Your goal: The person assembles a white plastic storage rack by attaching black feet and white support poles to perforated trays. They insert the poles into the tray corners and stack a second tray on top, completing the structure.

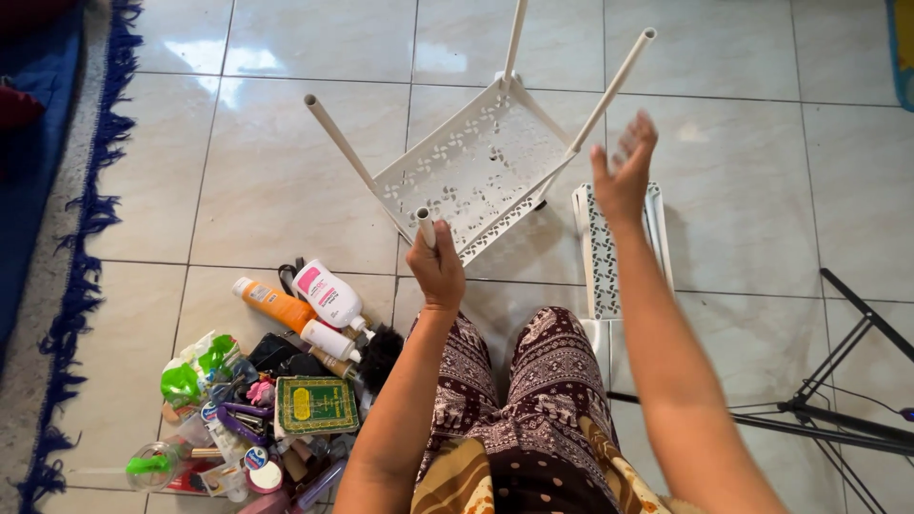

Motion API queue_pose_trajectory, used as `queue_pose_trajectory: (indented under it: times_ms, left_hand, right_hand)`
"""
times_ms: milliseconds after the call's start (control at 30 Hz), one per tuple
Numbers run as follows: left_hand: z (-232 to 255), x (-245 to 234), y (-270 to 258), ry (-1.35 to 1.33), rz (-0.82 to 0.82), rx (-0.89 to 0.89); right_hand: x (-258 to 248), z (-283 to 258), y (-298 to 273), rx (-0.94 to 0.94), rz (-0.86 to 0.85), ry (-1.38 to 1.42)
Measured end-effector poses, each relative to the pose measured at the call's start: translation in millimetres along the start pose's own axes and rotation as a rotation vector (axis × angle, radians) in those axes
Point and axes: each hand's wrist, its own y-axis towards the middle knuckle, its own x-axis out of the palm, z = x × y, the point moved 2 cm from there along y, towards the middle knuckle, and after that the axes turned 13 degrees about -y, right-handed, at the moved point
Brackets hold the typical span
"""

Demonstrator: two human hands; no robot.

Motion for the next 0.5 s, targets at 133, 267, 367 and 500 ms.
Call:
queue_pose_trajectory:
  times_ms: [133,267,367,500]
  left_hand:
    - [3,1,3,0.003,-0.024,0.003]
    - [-7,-8,16,0.077,0.003,0.034]
    - [-20,-19,34,0.174,-0.029,0.033]
    - [-39,-23,53,0.200,-0.131,0.005]
  right_hand:
    - [5,-21,39,-0.225,-0.194,-0.048]
    - [8,-25,28,-0.129,-0.199,-0.072]
    - [-10,-25,5,-0.205,-0.113,-0.130]
    - [-35,-23,-26,0.032,-0.242,-0.391]
